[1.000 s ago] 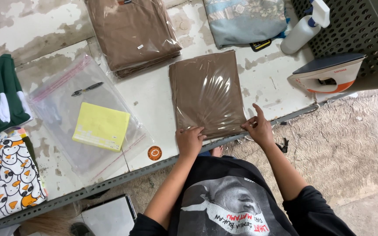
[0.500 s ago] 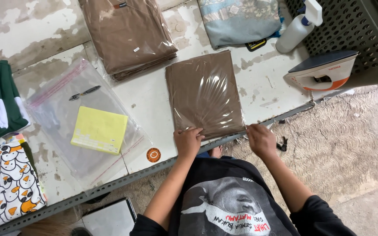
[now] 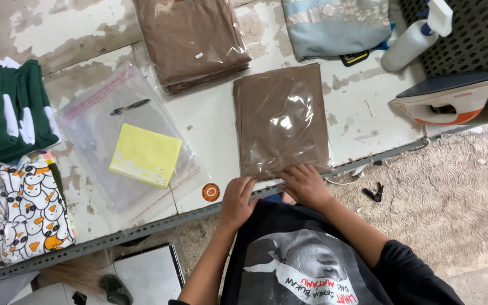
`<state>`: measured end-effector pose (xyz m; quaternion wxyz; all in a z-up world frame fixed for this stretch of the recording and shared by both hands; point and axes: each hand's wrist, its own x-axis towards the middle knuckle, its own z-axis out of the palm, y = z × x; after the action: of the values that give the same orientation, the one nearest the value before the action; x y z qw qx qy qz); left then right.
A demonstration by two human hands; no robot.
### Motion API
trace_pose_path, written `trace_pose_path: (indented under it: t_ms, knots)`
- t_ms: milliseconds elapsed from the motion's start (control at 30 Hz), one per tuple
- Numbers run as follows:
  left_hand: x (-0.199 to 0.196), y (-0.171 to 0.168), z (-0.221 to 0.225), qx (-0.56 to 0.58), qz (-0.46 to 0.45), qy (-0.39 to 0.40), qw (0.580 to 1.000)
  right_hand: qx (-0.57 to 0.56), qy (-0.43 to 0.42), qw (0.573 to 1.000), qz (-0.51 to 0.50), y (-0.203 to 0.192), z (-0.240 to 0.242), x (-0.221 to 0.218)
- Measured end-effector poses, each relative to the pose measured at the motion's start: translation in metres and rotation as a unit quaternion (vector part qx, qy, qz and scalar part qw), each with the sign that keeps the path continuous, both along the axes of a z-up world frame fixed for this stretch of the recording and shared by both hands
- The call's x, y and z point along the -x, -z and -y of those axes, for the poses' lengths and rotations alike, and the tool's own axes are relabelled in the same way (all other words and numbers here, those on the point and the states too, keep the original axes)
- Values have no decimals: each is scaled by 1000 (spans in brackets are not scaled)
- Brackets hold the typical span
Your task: Folding brown trousers and placing them into clear plastic bags for storage or shipping.
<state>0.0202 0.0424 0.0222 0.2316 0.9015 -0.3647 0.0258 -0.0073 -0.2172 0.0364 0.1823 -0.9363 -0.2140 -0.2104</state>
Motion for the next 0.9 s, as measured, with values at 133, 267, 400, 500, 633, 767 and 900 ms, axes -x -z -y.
trace_pose_path:
  t_ms: [133, 267, 400, 500, 633, 767, 900]
  knots:
    - [-3, 5, -9, 22, 32, -13, 999, 3, -59, 998, 1, 13, -28, -23]
    - [-11, 11, -8, 30, 78, -31, 996, 23, -104, 994, 8, 40, -42, -36]
    - [-18, 30, -11, 83, 99, -43, 991, 34, -101, 994, 11, 46, -47, -44]
    - [-23, 5, -10, 99, 24, -76, 992, 31, -85, 996, -14, 41, -48, -46]
    - [-30, 2, -9, 136, -152, -137, 969, 24, -52, 996, -67, 53, -46, -48]
    - [-32, 22, -4, 114, -236, -168, 950, 49, -30, 994, -92, 55, -49, -48]
    - [-30, 15, 2, 115, -243, -214, 939, 36, 1, 996, -77, 61, -47, -47]
